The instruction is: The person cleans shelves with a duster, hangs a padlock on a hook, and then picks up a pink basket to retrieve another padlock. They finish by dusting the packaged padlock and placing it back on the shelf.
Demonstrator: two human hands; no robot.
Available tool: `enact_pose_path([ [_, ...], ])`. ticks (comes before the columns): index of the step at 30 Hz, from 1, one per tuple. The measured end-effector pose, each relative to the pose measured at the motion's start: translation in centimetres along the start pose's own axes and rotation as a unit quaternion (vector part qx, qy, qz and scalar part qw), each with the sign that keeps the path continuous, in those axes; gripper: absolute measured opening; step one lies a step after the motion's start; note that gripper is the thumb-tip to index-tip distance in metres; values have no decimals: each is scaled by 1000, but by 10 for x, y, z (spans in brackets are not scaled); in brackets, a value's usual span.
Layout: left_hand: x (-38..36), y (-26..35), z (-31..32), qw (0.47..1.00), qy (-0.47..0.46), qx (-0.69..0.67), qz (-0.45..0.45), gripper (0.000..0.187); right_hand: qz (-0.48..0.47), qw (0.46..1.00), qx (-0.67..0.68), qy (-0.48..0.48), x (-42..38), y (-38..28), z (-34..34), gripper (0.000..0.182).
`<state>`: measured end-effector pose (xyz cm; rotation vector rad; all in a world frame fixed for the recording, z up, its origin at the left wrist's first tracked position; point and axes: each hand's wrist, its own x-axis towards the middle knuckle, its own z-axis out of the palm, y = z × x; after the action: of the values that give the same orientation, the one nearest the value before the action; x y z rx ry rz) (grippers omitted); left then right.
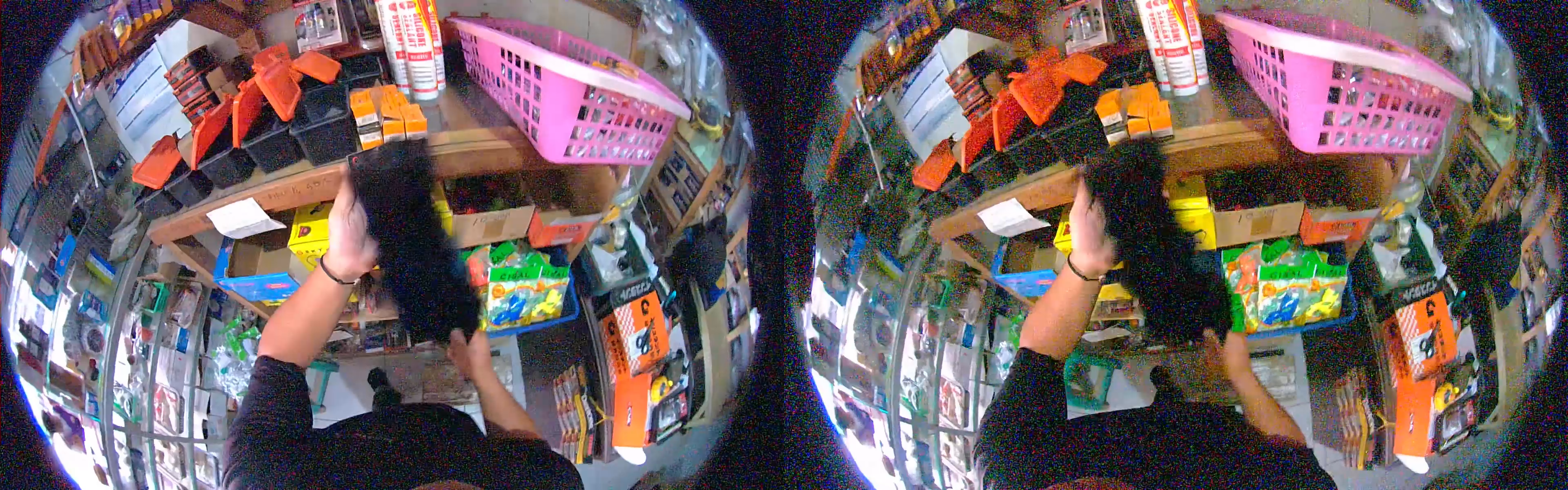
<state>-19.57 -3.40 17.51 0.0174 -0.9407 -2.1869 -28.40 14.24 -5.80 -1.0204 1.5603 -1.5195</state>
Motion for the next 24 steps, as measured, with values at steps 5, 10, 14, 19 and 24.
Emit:
enact_pose_path([
  [5, -10, 16, -3, 972, -229, 44, -27, 57, -207, 964, -161, -51, -7, -46, 2, 18],
  [10, -17, 26, 28, 999, -29, -3, 28, 67, 0, 995, 98, -4, -17, -69, 15, 21],
  [14, 7, 34, 5, 954, -289, 5, -80, 74, -141, 989, -37, -35, -23, -80, 23, 20],
  [19, -12, 24, 45, 978, -204, -37, -18, 69, -19, 999, 22, 15, -35, -74, 6, 23],
  [24, -28, 10, 68, 992, -115, -46, -7, 69, 28, 995, 94, 20, -46, -60, -11, 33],
])
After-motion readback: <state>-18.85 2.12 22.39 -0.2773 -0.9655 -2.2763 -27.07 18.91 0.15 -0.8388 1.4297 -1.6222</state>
